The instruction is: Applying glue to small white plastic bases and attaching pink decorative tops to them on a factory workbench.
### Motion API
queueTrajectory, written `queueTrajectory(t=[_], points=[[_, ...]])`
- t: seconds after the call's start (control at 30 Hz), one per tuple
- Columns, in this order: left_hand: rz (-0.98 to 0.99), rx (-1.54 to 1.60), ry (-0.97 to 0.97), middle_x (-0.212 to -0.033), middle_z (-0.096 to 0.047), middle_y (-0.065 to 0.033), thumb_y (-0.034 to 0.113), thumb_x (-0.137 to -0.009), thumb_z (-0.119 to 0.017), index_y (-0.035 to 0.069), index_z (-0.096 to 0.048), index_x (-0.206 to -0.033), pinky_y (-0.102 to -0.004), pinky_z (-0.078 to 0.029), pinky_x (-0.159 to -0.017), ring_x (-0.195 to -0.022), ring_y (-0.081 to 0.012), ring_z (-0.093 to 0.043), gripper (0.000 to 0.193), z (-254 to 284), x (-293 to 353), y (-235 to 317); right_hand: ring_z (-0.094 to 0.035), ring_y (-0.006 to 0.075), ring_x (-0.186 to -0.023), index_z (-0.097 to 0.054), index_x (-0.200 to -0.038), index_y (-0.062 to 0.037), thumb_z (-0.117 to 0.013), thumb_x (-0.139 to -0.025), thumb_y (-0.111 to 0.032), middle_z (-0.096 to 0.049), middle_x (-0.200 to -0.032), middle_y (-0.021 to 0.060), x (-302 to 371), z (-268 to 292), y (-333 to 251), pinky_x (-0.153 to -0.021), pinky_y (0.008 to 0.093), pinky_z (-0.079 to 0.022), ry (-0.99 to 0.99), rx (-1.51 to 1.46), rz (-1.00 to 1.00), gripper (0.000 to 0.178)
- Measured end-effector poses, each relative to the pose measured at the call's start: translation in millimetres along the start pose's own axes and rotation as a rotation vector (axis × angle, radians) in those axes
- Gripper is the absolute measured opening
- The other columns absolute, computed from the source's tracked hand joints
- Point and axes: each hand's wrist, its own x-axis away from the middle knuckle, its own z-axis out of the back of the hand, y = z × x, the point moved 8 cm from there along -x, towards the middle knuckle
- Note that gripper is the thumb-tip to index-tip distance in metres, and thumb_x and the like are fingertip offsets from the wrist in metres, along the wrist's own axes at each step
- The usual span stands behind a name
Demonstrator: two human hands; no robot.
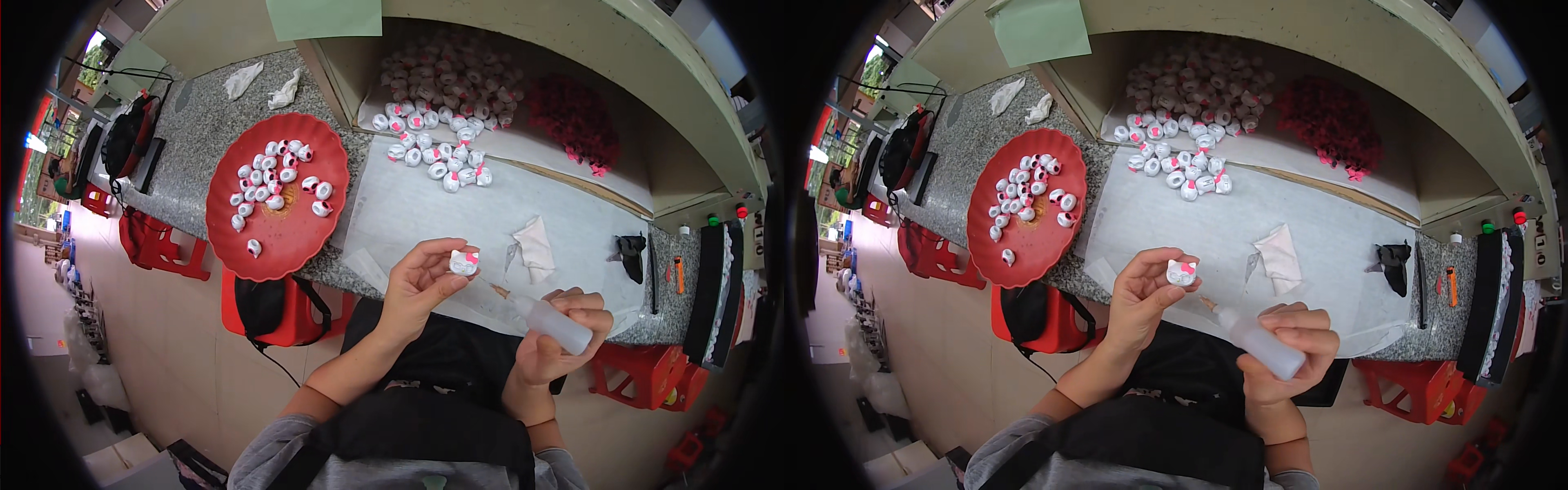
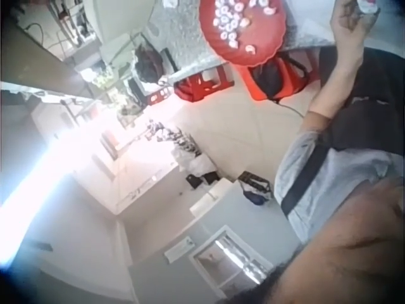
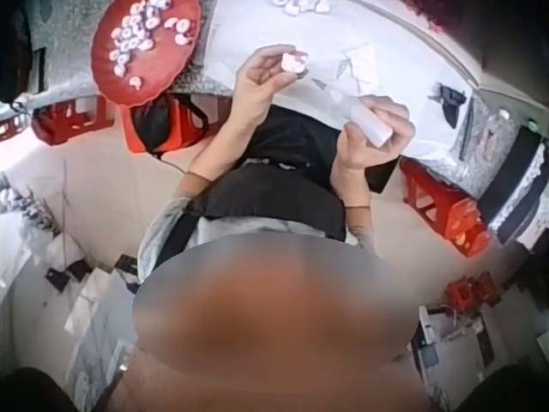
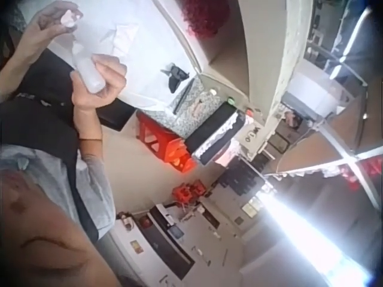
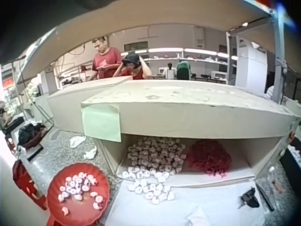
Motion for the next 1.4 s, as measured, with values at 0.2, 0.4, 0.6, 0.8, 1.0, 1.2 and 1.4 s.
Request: queueTrajectory(t=[0.2, 0.4, 0.6, 0.8, 1.0, 1.2, 1.4], points=[[0.024, -0.01, -0.006, -0.103, -0.049, -0.0146, -0.003, -0.072, -0.054, -0.001, -0.043, -0.105, -0.0331, -0.043, -0.082, -0.092, -0.0173, -0.051, 0.035, 0, 1, 1, -0.044, 0.0128, -0.061, -0.039, -0.082, -0.0085, -0.071, -0.062, -0.03, -0.046, -0.076, 0.0055, 6, -13, -7, -0.056, 0.0255, -0.039, -0.137, 0.123, 0.109, 0.043], [0.026, -0.008, -0.013, -0.101, -0.05, -0.0142, -0.003, -0.072, -0.054, -0.001, -0.043, -0.104, -0.0327, -0.043, -0.082, -0.092, -0.0172, -0.051, 0.034, -1, 3, 2, -0.047, 0.0135, -0.061, -0.04, -0.085, -0.0089, -0.071, -0.061, -0.025, -0.047, -0.08, 0.0056, 6, -16, -8, -0.055, 0.0251, -0.04, -0.201, 0.113, 0.138, 0.042], [0.037, -0.013, -0.022, -0.1, -0.051, -0.0142, -0.003, -0.072, -0.054, -0.002, -0.043, -0.104, -0.0326, -0.043, -0.081, -0.091, -0.0171, -0.052, 0.034, -1, 3, -1, -0.049, 0.0145, -0.061, -0.041, -0.087, -0.0095, -0.073, -0.059, -0.018, -0.048, -0.083, 0.0057, 7, -18, -7, -0.055, 0.0254, -0.042, -0.261, 0.093, 0.148, 0.043], [0.038, 0.013, -0.014, -0.1, -0.051, -0.0143, -0.002, -0.072, -0.055, -0.002, -0.043, -0.104, -0.033, -0.043, -0.081, -0.091, -0.0178, -0.052, 0.034, 1, 4, -1, -0.043, 0.0106, -0.058, -0.041, -0.083, -0.0084, -0.069, -0.064, -0.03, -0.047, -0.076, 0.0057, 7, -14, -8, -0.053, 0.0244, -0.037, -0.165, 0.128, 0.173, 0.041], [0.062, 0.011, -0.022, -0.1, -0.051, -0.0147, -0.001, -0.071, -0.055, -0.001, -0.043, -0.105, -0.0312, -0.043, -0.079, -0.089, -0.019, -0.053, 0.036, 1, 5, -4, -0.042, 0.0105, -0.056, -0.041, -0.083, -0.0076, -0.067, -0.066, -0.03, -0.047, -0.076, 0.0061, 7, -13, -8, -0.051, 0.0243, -0.037, -0.144, 0.13, 0.224, 0.039], [0.07, 0.003, -0.028, -0.1, -0.052, -0.0148, -0.003, -0.071, -0.055, -0.001, -0.043, -0.106, -0.0301, -0.043, -0.079, -0.088, -0.019, -0.053, 0.037, 0, 5, -7, -0.042, 0.0108, -0.055, -0.04, -0.083, -0.0073, -0.067, -0.067, -0.029, -0.047, -0.075, 0.0063, 8, -16, -9, -0.05, 0.0235, -0.037, -0.152, 0.133, 0.214, 0.038], [0.093, 0.005, -0.028, -0.1, -0.052, -0.014, -0.004, -0.071, -0.054, -0.002, -0.043, -0.106, -0.0293, -0.043, -0.078, -0.09, -0.0178, -0.052, 0.037, 0, 7, -9, -0.042, 0.0111, -0.055, -0.04, -0.083, -0.0072, -0.068, -0.065, -0.028, -0.048, -0.075, 0.0068, 10, -16, -7, -0.05, 0.0236, -0.037, -0.167, 0.113, 0.207, 0.038]])
